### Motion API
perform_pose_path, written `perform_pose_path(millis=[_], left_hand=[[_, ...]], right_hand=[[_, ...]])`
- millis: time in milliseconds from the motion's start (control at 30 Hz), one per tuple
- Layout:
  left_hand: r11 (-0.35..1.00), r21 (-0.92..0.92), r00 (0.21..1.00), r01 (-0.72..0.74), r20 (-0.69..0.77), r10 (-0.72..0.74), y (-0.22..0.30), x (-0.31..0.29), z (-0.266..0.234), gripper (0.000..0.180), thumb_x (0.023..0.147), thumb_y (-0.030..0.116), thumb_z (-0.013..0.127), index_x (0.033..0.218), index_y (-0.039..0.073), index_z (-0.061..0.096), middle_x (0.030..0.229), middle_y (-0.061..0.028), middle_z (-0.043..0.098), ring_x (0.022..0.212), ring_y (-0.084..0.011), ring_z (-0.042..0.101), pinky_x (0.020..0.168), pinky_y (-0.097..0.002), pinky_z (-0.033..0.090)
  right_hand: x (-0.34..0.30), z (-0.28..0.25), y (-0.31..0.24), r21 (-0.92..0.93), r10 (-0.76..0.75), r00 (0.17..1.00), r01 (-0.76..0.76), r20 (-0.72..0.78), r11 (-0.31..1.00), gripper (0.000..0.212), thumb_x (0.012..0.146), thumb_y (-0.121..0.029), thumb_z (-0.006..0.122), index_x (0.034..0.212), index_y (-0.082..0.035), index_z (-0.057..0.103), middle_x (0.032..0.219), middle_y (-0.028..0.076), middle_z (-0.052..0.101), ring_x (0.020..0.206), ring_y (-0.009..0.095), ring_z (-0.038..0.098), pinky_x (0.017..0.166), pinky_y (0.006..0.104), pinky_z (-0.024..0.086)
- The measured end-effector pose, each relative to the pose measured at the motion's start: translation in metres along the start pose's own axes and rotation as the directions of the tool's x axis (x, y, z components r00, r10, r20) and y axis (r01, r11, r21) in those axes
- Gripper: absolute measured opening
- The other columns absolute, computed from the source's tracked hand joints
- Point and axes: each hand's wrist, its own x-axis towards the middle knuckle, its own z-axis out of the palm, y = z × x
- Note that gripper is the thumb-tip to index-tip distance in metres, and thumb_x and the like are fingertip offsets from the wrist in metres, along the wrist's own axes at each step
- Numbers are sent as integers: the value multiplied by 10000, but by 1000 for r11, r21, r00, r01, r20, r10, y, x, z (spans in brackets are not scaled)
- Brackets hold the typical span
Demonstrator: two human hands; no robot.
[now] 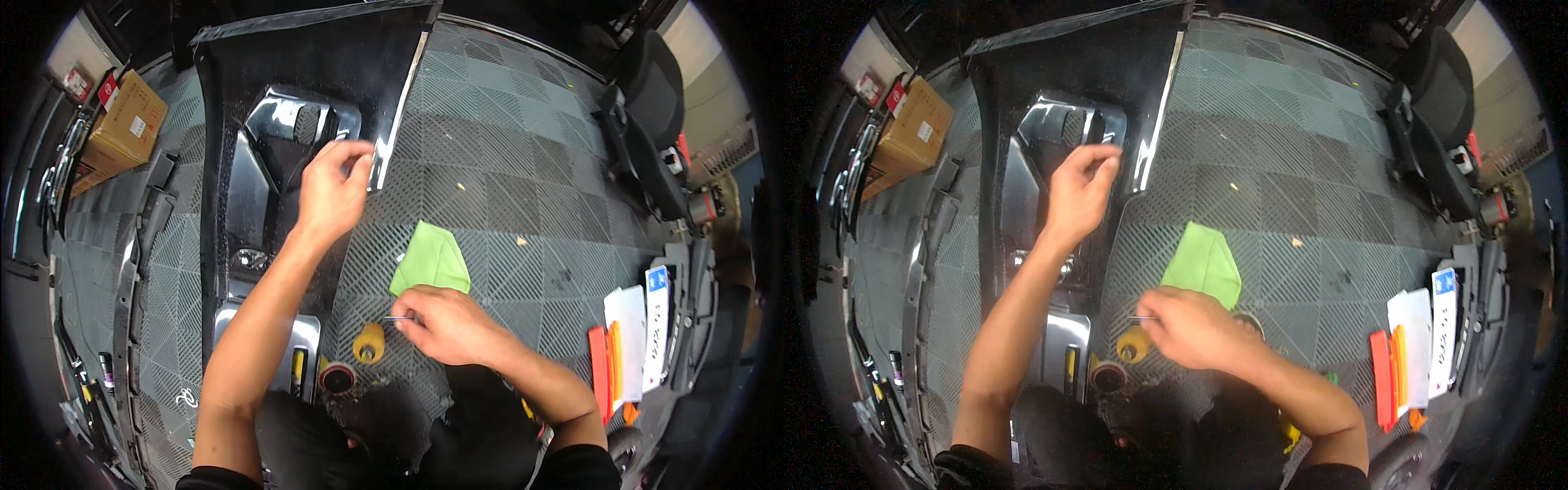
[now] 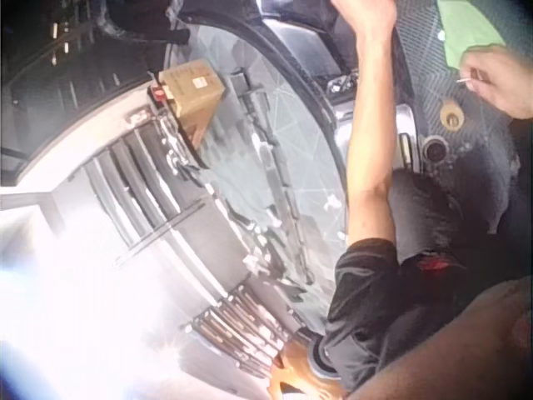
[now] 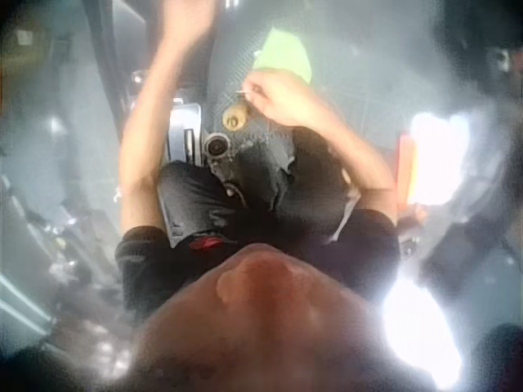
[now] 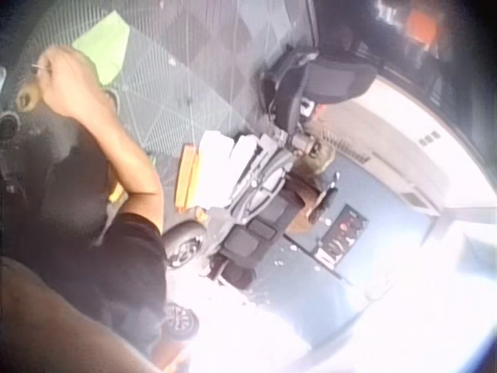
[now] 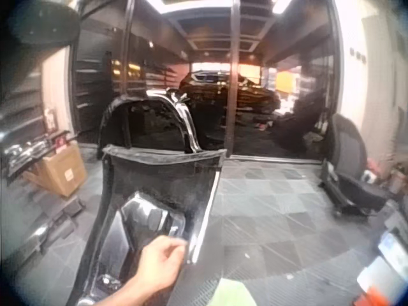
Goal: The person applies a thin strip of white trim tape along the edge of a black car bumper. They use a yellow squeegee to press the tape into place and smooth it along the contour of the bumper.
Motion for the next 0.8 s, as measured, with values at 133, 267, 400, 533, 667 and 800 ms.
perform_pose_path(millis=[133,267,400,533,667,800], left_hand=[[907,260,911,-332,-162,380,10,90,59,316,989,140,717,1286,38,751,1227,-168,699,1032,-273,708,972,-386,570],[848,433,893,-305,-180,413,13,151,104,662,955,215,756,1553,25,544,1462,-234,520,1266,-363,562,1097,-464,502],[754,586,868,-297,-164,469,9,181,116,812,924,216,778,1626,-5,434,1517,-285,433,1381,-462,404,1159,-535,430],[621,721,836,-308,-107,539,3,192,122,805,895,202,781,1608,14,457,1513,-289,429,1362,-477,414,1163,-563,411],[584,737,831,-339,-56,553,4,191,130,766,885,199,777,1582,34,505,1504,-279,443,1359,-481,419,1169,-574,396],[535,722,703,-439,-94,705,8,187,98,538,836,124,810,1359,62,699,1369,-190,588,1308,-395,495,1115,-504,426]], right_hand=[[-2,2,104,235,268,955,-235,-123,943,113,997,-91,736,1081,-24,701,981,114,753,851,195,740,785,354,587],[-22,25,209,529,435,884,-290,-172,798,88,1010,-35,732,1088,-11,699,947,51,742,808,99,687,733,284,570],[-18,35,302,776,503,821,-124,-269,618,60,1011,-34,719,1070,-25,725,967,28,746,880,113,682,817,295,560],[21,24,372,677,592,612,-121,-524,726,63,1030,-56,716,1067,-5,711,934,19,726,852,91,654,759,288,542],[48,20,415,199,272,630,-185,-728,962,114,987,-75,747,1063,10,735,899,109,742,748,202,703,702,352,565],[63,32,392,83,347,701,-382,-624,920,178,971,-199,747,1076,-65,802,1003,145,751,899,367,725,839,477,573]])
